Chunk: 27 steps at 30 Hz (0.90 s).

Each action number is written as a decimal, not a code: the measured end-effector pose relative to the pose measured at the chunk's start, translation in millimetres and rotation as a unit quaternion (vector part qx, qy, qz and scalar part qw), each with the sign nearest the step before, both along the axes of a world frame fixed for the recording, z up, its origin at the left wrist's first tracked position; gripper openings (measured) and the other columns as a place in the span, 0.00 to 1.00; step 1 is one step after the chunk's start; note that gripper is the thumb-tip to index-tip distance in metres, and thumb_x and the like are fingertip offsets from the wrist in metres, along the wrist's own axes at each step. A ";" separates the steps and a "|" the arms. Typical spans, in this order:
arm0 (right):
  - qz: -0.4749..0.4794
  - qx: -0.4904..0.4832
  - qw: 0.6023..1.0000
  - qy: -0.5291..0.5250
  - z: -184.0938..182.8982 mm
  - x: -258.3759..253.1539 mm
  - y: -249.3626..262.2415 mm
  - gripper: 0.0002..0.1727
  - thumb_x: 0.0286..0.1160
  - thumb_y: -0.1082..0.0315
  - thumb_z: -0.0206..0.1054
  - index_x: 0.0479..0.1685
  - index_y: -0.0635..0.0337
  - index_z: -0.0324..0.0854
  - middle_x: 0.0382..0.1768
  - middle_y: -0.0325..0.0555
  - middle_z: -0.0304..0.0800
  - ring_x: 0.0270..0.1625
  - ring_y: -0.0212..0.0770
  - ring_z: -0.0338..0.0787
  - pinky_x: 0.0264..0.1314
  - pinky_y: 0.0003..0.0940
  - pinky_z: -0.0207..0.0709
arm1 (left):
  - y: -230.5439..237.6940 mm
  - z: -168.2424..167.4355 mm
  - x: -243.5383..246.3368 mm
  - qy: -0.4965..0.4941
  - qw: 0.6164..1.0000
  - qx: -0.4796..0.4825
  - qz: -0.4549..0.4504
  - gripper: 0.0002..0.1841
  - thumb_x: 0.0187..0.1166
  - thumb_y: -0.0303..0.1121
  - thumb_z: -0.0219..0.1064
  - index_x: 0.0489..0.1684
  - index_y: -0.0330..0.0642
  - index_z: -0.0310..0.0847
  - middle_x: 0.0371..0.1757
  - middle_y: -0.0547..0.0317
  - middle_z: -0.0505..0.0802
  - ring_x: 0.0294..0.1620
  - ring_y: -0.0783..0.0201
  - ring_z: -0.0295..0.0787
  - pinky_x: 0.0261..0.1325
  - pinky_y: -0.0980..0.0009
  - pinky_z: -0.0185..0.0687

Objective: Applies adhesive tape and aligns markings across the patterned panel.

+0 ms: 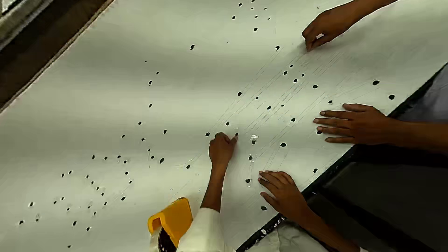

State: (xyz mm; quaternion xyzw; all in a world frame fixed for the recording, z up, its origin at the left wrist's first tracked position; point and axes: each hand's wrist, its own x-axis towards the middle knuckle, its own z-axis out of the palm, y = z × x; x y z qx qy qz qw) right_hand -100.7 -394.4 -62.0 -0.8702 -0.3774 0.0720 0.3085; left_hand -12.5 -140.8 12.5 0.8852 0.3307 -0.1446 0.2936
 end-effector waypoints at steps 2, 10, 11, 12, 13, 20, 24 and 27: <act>-0.006 0.002 1.000 -0.007 -0.1 0.7 1.0 0.22 0.86 0.48 0.56 0.67 0.43 0.87 0.76 0.34 0.84 0.79 0.42 0.80 0.81 0.55 0.68 | -7.1 5.3 -42.7 -0.041 0.999 -0.012 -0.019 0.23 0.82 0.45 0.70 0.53 0.27 0.82 0.38 0.35 0.90 0.41 0.37 0.89 0.49 0.35 0.83; 0.000 0.077 0.997 -0.005 26.0 -17.4 45.4 0.20 0.81 0.49 0.62 0.55 0.50 0.91 0.59 0.42 0.93 0.63 0.47 0.90 0.69 0.54 0.79 | -2.8 53.6 -280.0 -0.344 0.931 0.049 0.112 0.11 0.75 0.34 0.72 0.33 0.33 0.81 0.22 0.67 0.85 0.20 0.84 0.78 0.25 0.86 0.77; 0.019 0.090 0.996 0.011 34.0 -27.9 57.9 0.20 0.81 0.49 0.62 0.56 0.51 0.91 0.58 0.42 0.93 0.63 0.46 0.90 0.68 0.54 0.79 | 1.6 61.5 -307.1 -0.349 0.920 0.080 0.157 0.09 0.75 0.31 0.72 0.33 0.32 0.81 0.25 0.66 0.85 0.23 0.85 0.80 0.27 0.87 0.79; 0.040 0.098 0.994 0.027 41.6 -40.3 71.4 0.19 0.80 0.49 0.63 0.56 0.50 0.91 0.57 0.40 0.93 0.63 0.45 0.90 0.69 0.53 0.79 | 6.1 66.6 -331.8 -0.340 0.911 0.109 0.204 0.09 0.75 0.30 0.71 0.34 0.31 0.81 0.27 0.65 0.85 0.26 0.85 0.81 0.29 0.87 0.79; 0.064 0.105 0.991 0.048 48.8 -52.8 85.9 0.19 0.80 0.49 0.64 0.55 0.50 0.91 0.55 0.39 0.93 0.62 0.44 0.90 0.69 0.52 0.78 | 11.3 67.2 -353.4 -0.320 0.907 0.124 0.244 0.10 0.76 0.31 0.70 0.36 0.31 0.81 0.30 0.64 0.85 0.30 0.84 0.83 0.31 0.87 0.80; 0.275 0.041 0.953 0.120 83.1 -151.4 160.4 0.28 0.74 0.42 0.70 0.63 0.52 0.87 0.56 0.47 0.94 0.62 0.50 0.90 0.70 0.58 0.76 | 19.7 34.6 -417.0 -0.255 0.891 -0.146 0.346 0.21 0.80 0.41 0.63 0.58 0.31 0.85 0.62 0.45 0.87 0.57 0.60 0.89 0.49 0.65 0.90; 0.276 0.045 0.959 0.043 71.7 -176.8 172.0 0.17 0.76 0.52 0.70 0.53 0.52 0.90 0.48 0.45 0.93 0.54 0.49 0.92 0.62 0.54 0.80 | 20.4 28.6 -412.1 -0.286 0.886 -0.135 0.339 0.12 0.75 0.37 0.69 0.42 0.36 0.89 0.57 0.48 0.86 0.57 0.63 0.86 0.47 0.71 0.88; 0.248 0.058 0.967 -0.025 67.7 -181.7 171.1 0.15 0.73 0.51 0.71 0.49 0.48 0.92 0.45 0.39 0.94 0.51 0.44 0.92 0.60 0.53 0.80 | 14.1 41.6 -420.4 -0.345 0.875 -0.110 0.321 0.09 0.72 0.35 0.73 0.31 0.37 0.90 0.47 0.57 0.86 0.49 0.73 0.85 0.42 0.80 0.83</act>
